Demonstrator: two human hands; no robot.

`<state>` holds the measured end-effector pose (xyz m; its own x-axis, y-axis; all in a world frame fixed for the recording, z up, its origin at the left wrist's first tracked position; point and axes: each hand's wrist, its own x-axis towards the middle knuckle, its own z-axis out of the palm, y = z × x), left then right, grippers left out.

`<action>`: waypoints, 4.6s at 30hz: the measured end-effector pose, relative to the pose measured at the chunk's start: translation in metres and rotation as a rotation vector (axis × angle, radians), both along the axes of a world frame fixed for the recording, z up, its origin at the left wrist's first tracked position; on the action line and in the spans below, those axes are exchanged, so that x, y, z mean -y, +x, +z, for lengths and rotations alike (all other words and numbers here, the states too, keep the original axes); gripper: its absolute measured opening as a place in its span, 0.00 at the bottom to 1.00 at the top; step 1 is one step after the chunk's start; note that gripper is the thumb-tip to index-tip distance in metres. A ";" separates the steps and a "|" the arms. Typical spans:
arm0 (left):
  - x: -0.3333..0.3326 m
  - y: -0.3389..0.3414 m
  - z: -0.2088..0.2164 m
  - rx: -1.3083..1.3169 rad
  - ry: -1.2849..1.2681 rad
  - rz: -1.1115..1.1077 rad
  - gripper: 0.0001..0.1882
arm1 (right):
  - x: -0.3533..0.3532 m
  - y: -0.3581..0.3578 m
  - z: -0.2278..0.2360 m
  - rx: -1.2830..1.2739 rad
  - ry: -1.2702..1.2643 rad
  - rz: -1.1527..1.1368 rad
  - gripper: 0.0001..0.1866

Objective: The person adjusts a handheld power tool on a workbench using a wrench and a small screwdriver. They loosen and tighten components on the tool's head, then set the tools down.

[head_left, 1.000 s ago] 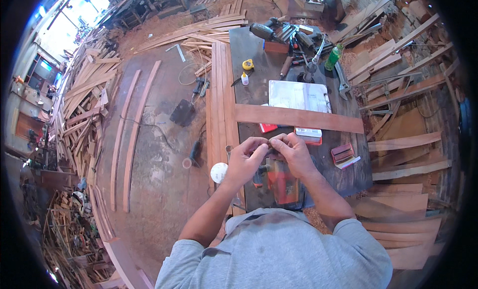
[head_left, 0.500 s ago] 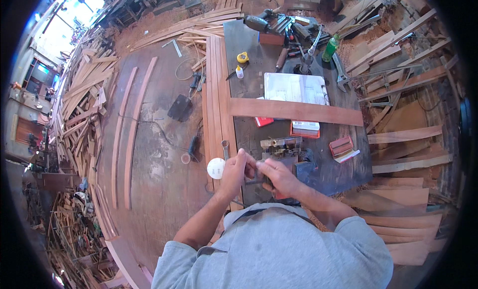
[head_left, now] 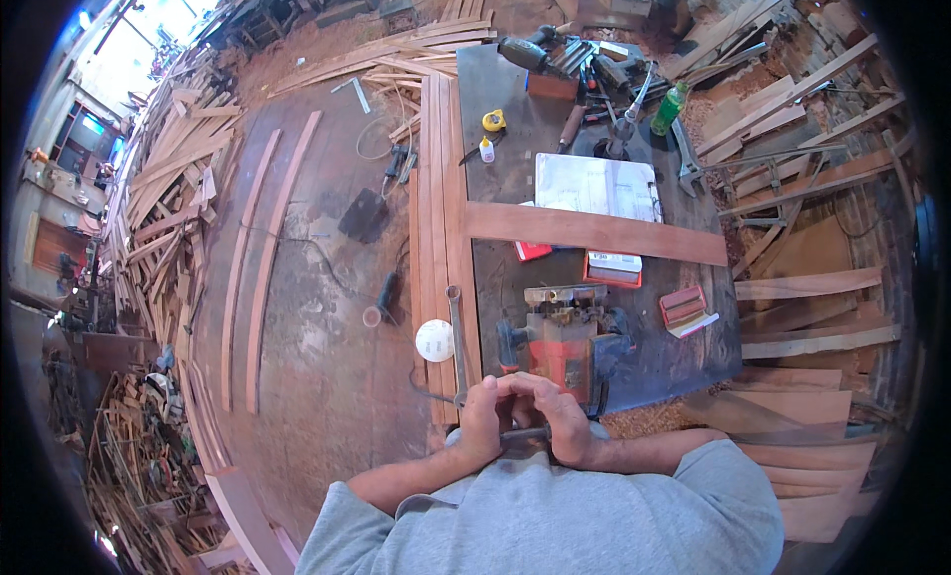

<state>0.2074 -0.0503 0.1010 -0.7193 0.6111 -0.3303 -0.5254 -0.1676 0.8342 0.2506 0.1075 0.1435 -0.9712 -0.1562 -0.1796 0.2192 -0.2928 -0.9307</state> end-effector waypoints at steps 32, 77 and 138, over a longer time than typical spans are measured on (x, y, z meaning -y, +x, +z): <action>-0.022 -0.091 -0.074 0.455 0.045 0.455 0.34 | -0.008 -0.081 -0.037 -0.096 0.448 -0.071 0.08; 0.021 -0.127 -0.116 -1.087 -1.010 0.222 0.39 | 0.021 -0.224 -0.243 0.045 0.863 -0.154 0.15; 0.028 -0.121 -0.131 -0.595 -0.983 0.063 0.39 | 0.025 -0.215 -0.236 -0.120 1.011 -0.156 0.11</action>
<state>0.0863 -0.0786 -0.0305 -0.9413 0.2352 -0.2423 -0.0183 0.6811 0.7319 0.0355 0.0823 -0.0927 -0.9879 0.1436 -0.0578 0.1356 0.6220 -0.7712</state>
